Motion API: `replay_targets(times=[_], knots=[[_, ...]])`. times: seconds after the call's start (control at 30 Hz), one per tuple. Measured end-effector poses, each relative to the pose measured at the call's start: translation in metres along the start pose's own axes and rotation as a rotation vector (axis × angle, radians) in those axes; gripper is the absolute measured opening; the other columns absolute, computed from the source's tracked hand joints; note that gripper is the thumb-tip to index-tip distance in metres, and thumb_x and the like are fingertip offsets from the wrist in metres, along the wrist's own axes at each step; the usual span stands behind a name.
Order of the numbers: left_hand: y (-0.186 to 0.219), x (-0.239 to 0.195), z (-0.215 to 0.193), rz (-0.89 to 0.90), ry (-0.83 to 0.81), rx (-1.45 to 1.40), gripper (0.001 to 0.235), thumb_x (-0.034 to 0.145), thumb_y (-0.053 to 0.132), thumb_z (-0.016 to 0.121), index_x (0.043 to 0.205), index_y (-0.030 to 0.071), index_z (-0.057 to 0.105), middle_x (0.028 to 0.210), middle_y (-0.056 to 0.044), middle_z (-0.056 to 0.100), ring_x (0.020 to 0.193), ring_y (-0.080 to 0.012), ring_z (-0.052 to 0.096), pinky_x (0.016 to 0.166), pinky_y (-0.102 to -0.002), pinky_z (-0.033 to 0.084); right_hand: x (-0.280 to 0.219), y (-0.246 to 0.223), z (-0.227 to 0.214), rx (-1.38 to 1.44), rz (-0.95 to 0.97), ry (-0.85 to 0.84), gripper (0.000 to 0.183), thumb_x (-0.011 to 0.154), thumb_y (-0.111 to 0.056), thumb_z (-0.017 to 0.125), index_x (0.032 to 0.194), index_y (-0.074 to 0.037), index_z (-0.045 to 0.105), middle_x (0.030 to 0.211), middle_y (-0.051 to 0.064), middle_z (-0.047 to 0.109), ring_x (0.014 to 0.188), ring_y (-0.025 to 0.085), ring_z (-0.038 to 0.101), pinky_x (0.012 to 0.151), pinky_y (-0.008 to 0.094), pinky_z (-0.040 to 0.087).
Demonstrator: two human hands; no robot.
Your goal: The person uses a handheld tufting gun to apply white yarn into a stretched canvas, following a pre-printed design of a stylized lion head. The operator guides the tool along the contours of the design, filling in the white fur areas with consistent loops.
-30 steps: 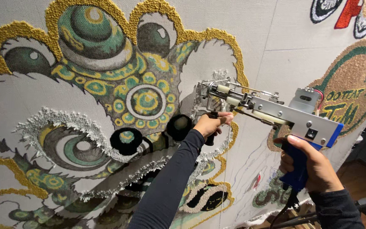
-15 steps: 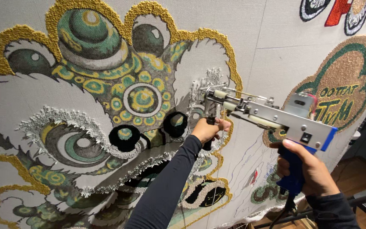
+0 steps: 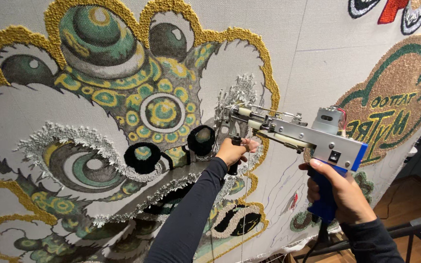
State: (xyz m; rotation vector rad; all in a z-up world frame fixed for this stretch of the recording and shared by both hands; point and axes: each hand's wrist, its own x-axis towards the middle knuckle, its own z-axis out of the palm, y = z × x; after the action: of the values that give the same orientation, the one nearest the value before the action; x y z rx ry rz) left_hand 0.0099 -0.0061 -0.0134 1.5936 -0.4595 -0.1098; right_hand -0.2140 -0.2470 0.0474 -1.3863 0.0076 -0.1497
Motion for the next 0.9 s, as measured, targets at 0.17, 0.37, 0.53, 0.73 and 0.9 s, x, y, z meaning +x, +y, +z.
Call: replay_targets(times=[0.17,0.37,0.53,0.73,0.9], knots=[[0.007,0.002,-0.010,-0.049,0.081,0.057,0.052,0.082,0.043,0.082,0.117,0.005,0.073,0.098,-0.007,0.080,0.056,-0.0112,0.066,0.047,-0.026,0.049,0.004,0.002,0.016,-0.036,-0.093,-0.019,0.035,0.091,-0.033,0.068,0.098,0.002,0.071,0.059,0.004,0.050,0.047,0.016,0.048,0.044,0.032,0.040],[-0.006,0.022,-0.031,-0.005,0.110,0.006,0.051,0.083,0.042,0.081,0.114,0.002,0.074,0.098,-0.006,0.079,0.053,-0.0112,0.064,0.045,-0.028,0.049,0.018,0.018,0.031,-0.175,-0.255,0.015,0.026,0.085,-0.020,0.077,0.093,0.003,0.068,0.063,0.004,0.058,0.048,0.014,0.052,0.044,0.031,0.042],[-0.023,0.040,-0.049,0.049,0.103,-0.087,0.048,0.087,0.039,0.079,0.115,0.000,0.076,0.097,-0.007,0.079,0.047,-0.0095,0.055,0.044,-0.026,0.047,0.021,0.020,0.052,-0.500,-0.453,0.090,0.026,0.078,-0.019,0.082,0.094,-0.003,0.070,0.061,0.002,0.061,0.046,0.011,0.050,0.041,0.029,0.040],[-0.017,0.048,-0.066,0.009,0.140,-0.088,0.055,0.085,0.039,0.080,0.122,-0.001,0.070,0.096,-0.004,0.080,0.042,-0.0061,0.043,0.041,-0.026,0.043,0.036,0.028,0.065,-0.552,-0.343,0.147,0.025,0.081,-0.024,0.082,0.087,-0.002,0.071,0.057,0.004,0.061,0.046,0.011,0.054,0.043,0.030,0.041],[-0.015,0.054,-0.076,0.033,0.147,0.003,0.057,0.087,0.042,0.079,0.120,-0.004,0.071,0.098,-0.005,0.080,0.040,-0.0062,0.043,0.040,-0.026,0.040,0.048,0.040,0.071,-0.308,-0.270,0.090,0.024,0.082,-0.021,0.081,0.087,0.000,0.070,0.057,0.004,0.057,0.045,0.013,0.047,0.041,0.032,0.035]])
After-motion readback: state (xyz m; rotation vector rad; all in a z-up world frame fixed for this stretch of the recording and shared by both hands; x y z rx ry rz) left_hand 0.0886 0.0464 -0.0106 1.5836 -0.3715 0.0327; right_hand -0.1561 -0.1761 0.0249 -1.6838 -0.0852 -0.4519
